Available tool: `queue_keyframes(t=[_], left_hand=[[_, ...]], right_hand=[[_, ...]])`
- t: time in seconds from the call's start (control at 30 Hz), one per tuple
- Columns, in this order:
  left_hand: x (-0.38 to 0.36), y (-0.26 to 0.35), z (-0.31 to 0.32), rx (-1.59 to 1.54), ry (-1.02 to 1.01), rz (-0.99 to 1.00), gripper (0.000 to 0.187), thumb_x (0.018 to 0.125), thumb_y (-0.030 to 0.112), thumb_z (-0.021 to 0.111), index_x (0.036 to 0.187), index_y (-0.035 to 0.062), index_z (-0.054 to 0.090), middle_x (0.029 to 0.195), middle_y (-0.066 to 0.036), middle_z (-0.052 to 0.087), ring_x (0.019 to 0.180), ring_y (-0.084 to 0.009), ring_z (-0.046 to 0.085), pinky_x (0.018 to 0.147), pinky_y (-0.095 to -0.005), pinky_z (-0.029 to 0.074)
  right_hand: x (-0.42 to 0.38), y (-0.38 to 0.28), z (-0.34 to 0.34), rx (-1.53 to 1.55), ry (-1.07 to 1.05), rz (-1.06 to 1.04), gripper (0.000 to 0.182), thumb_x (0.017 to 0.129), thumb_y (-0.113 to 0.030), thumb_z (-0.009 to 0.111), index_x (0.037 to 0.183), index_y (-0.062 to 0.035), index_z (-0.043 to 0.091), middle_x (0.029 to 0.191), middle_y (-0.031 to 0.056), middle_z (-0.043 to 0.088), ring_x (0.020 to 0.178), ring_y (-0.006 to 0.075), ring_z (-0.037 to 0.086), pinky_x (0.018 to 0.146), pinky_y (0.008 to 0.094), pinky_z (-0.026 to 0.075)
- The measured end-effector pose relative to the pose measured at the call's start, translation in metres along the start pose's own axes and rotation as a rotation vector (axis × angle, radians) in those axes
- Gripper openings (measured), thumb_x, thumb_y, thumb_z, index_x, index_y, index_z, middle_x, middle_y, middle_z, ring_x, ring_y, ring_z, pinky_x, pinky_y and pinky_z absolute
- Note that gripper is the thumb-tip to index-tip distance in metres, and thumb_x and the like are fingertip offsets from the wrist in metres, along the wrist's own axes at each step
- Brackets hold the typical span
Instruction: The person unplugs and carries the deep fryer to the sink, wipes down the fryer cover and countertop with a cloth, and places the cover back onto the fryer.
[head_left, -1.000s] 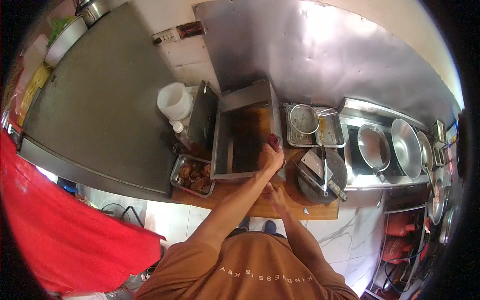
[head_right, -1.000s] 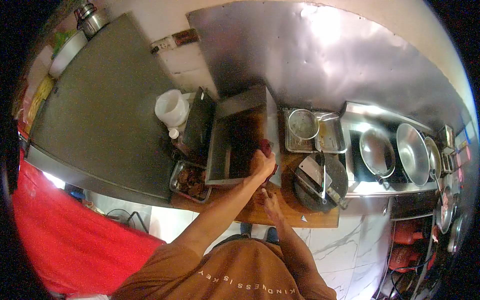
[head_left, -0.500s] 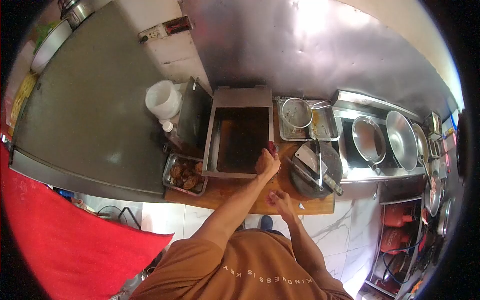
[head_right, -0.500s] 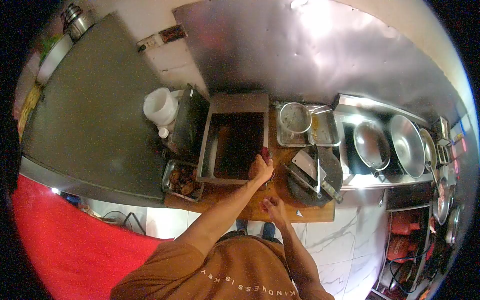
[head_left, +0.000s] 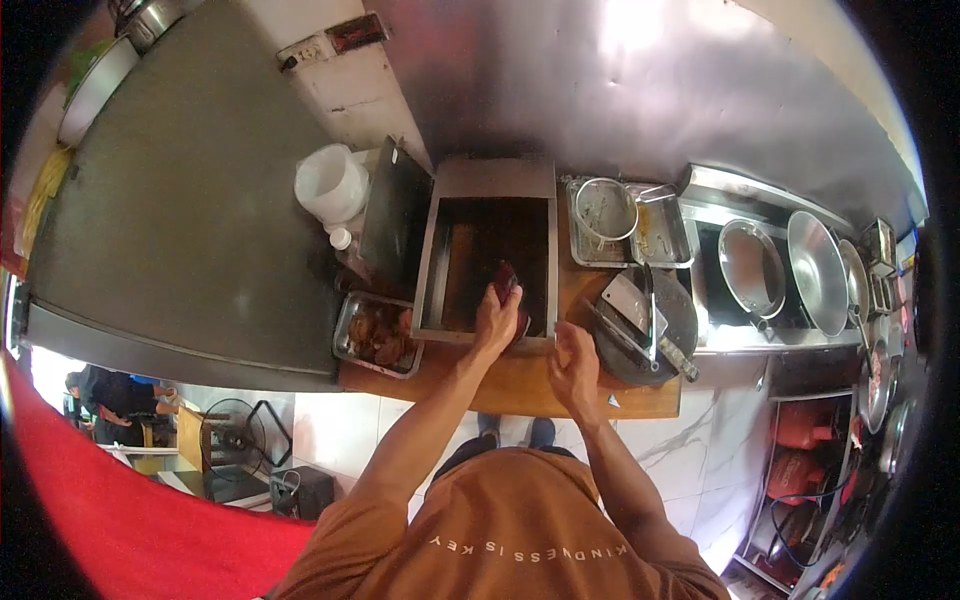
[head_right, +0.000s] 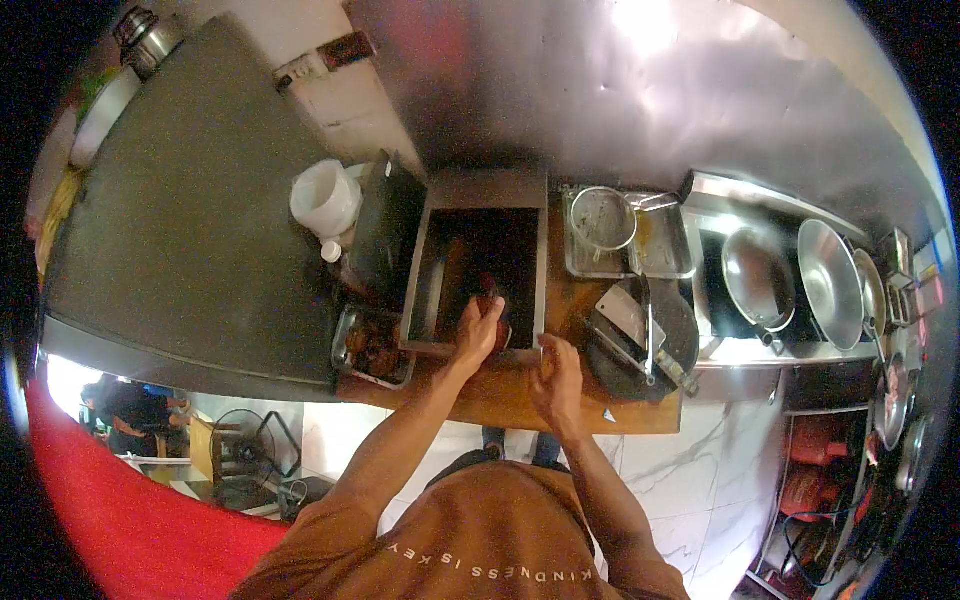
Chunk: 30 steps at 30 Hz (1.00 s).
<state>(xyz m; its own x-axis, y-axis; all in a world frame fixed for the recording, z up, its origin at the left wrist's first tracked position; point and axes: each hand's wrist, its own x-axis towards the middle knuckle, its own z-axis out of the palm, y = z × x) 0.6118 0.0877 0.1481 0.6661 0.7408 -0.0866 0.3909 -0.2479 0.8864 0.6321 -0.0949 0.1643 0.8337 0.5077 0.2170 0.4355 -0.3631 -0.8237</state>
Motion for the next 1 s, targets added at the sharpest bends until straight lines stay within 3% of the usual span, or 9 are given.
queue_keyframes(t=[0.03,0.07,0.17,0.2,0.4,0.6,0.7,0.9,1.0], left_hand=[[-0.004,-0.01,-0.002,0.085,0.023,0.072,0.05,0.098,0.038,0.06,0.12,-0.007,0.054,0.114,-0.03,0.064,0.109,-0.0477,0.061,0.094,-0.0511,0.049],[-0.007,-0.018,-0.005,0.169,0.048,0.145,0.049,0.098,0.036,0.06,0.12,-0.0072,0.054,0.115,-0.029,0.063,0.109,-0.0475,0.06,0.094,-0.0511,0.048],[-0.007,-0.056,-0.011,0.373,0.14,0.327,0.045,0.1,0.032,0.058,0.121,-0.0074,0.054,0.115,-0.03,0.062,0.109,-0.0476,0.06,0.094,-0.0513,0.048],[-0.007,-0.054,-0.018,0.409,0.086,0.294,0.046,0.101,0.032,0.056,0.123,-0.0077,0.054,0.115,-0.029,0.063,0.109,-0.0476,0.061,0.095,-0.0512,0.048],[0.004,-0.049,-0.031,0.464,0.001,0.244,0.051,0.102,0.036,0.054,0.128,-0.0087,0.053,0.122,-0.03,0.062,0.113,-0.0467,0.062,0.099,-0.0491,0.05],[0.013,-0.047,-0.032,0.361,-0.129,0.037,0.055,0.101,0.041,0.053,0.124,-0.0083,0.056,0.125,-0.031,0.062,0.114,-0.0478,0.06,0.098,-0.0503,0.049],[0.009,-0.033,-0.034,0.273,-0.197,-0.023,0.057,0.101,0.044,0.054,0.124,-0.0076,0.054,0.125,-0.033,0.06,0.115,-0.0488,0.059,0.096,-0.0519,0.048],[0.063,-0.008,0.005,-0.042,0.005,0.277,0.049,0.102,0.036,0.056,0.128,-0.0041,0.047,0.123,-0.03,0.054,0.115,-0.0468,0.055,0.098,-0.0505,0.043],[0.12,0.036,0.024,0.023,0.01,0.505,0.047,0.099,0.031,0.061,0.127,-0.0041,0.047,0.12,-0.027,0.053,0.114,-0.045,0.052,0.101,-0.0522,0.039]], right_hand=[[0.003,-0.003,0.002,-0.101,0.004,-0.173,0.047,0.08,0.002,0.065,0.126,-0.0068,0.06,0.124,0.0169,0.061,0.115,0.035,0.058,0.101,0.0421,0.048],[0.005,-0.003,0.006,-0.022,-0.153,-0.17,0.06,0.075,0.004,0.066,0.133,-0.0054,0.055,0.141,0.0179,0.05,0.132,0.0402,0.044,0.113,0.0479,0.038],[0.013,-0.007,0.03,-0.193,-0.295,-0.398,0.057,0.076,0.004,0.065,0.132,-0.0009,0.054,0.142,0.0192,0.049,0.134,0.0389,0.044,0.114,0.0483,0.037],[0.012,0.008,0.047,-0.286,-0.253,-0.478,0.05,0.075,-0.001,0.07,0.124,0.0019,0.059,0.133,0.0203,0.057,0.13,0.0398,0.049,0.115,0.0491,0.037],[0.019,0.046,0.078,-0.316,-0.281,-0.446,0.041,0.085,-0.006,0.062,0.126,0.0026,0.059,0.117,0.0215,0.066,0.121,0.041,0.055,0.117,0.0504,0.034],[0.02,0.047,0.074,-0.305,-0.43,-0.344,0.038,0.083,-0.007,0.067,0.12,0.0005,0.062,0.112,0.0214,0.067,0.116,0.0406,0.057,0.114,0.0484,0.038],[0.02,0.035,0.064,-0.257,-0.351,-0.482,0.028,0.087,-0.007,0.066,0.113,0.0019,0.062,0.095,0.0198,0.066,0.102,0.0391,0.061,0.108,0.0512,0.041],[0.01,0.058,0.08,-0.185,-0.275,-0.471,0.028,0.087,-0.005,0.064,0.114,0.0016,0.063,0.098,0.0193,0.066,0.103,0.0382,0.062,0.109,0.0504,0.041],[0.007,0.07,0.089,-0.166,-0.217,-0.485,0.03,0.088,-0.004,0.062,0.117,0.002,0.062,0.103,0.0198,0.067,0.108,0.0378,0.062,0.113,0.0493,0.039]])
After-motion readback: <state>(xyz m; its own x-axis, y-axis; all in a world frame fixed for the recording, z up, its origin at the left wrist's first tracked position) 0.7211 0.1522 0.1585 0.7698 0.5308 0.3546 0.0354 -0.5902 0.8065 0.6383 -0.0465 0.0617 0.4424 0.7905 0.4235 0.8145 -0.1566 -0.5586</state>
